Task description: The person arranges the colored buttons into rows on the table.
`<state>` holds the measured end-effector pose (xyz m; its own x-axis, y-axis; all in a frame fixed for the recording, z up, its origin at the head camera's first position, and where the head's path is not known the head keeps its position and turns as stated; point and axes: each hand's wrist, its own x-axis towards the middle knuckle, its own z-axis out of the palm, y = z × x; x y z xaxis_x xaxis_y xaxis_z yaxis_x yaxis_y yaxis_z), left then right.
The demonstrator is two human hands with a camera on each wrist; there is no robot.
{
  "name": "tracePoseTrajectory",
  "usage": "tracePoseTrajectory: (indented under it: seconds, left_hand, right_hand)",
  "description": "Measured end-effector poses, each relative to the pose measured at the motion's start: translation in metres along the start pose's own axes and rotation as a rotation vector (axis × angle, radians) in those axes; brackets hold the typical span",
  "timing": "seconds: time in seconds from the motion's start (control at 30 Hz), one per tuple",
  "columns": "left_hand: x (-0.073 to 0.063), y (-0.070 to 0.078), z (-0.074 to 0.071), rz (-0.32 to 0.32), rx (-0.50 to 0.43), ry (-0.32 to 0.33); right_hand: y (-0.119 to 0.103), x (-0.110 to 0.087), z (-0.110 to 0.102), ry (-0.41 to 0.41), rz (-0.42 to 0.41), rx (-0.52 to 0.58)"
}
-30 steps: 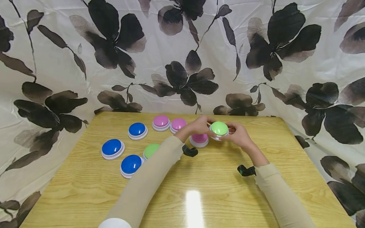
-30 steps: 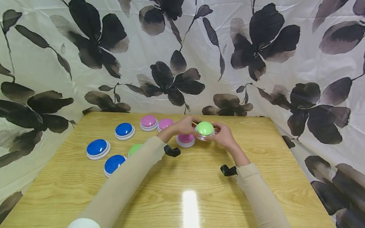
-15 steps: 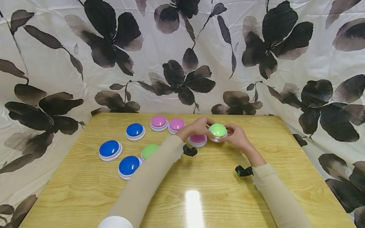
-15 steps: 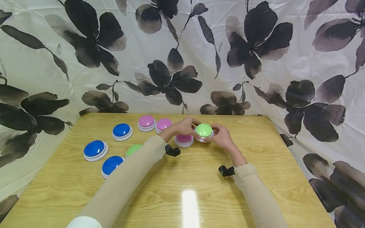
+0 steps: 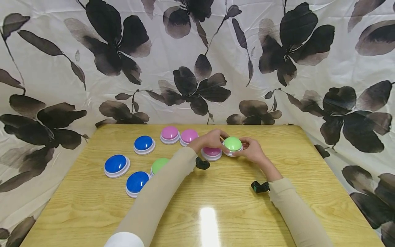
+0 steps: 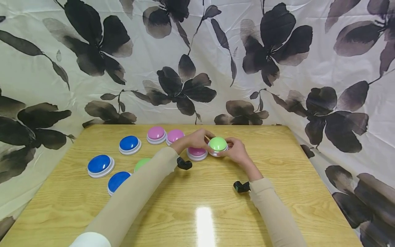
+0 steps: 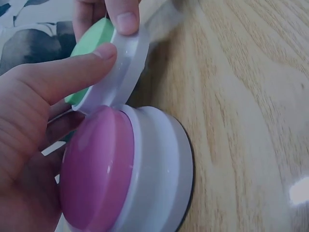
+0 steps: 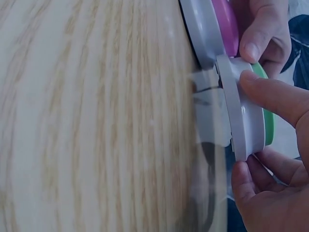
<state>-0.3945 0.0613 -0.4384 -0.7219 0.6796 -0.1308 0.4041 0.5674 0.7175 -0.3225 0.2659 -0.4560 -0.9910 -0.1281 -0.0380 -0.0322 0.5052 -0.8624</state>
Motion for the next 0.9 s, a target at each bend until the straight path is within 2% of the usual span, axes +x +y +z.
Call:
tracePoseTrajectory:
  seconds: [0.4,0.7,0.9]
  left_hand:
    - [-0.002,-0.002,0.002,0.006,-0.019,-0.011]
    - [0.002,-0.006,0.007,0.011,0.026,-0.014]
    - [0.000,-0.008,0.012,-0.004,0.014,-0.007]
  right_hand:
    - [0.000,-0.002,0.003,0.005,0.026,-0.015]
    - [0.006,-0.003,0.003,0.002,0.033,0.020]
    - [0.012,-0.004,0.008,0.000,0.054,0.060]
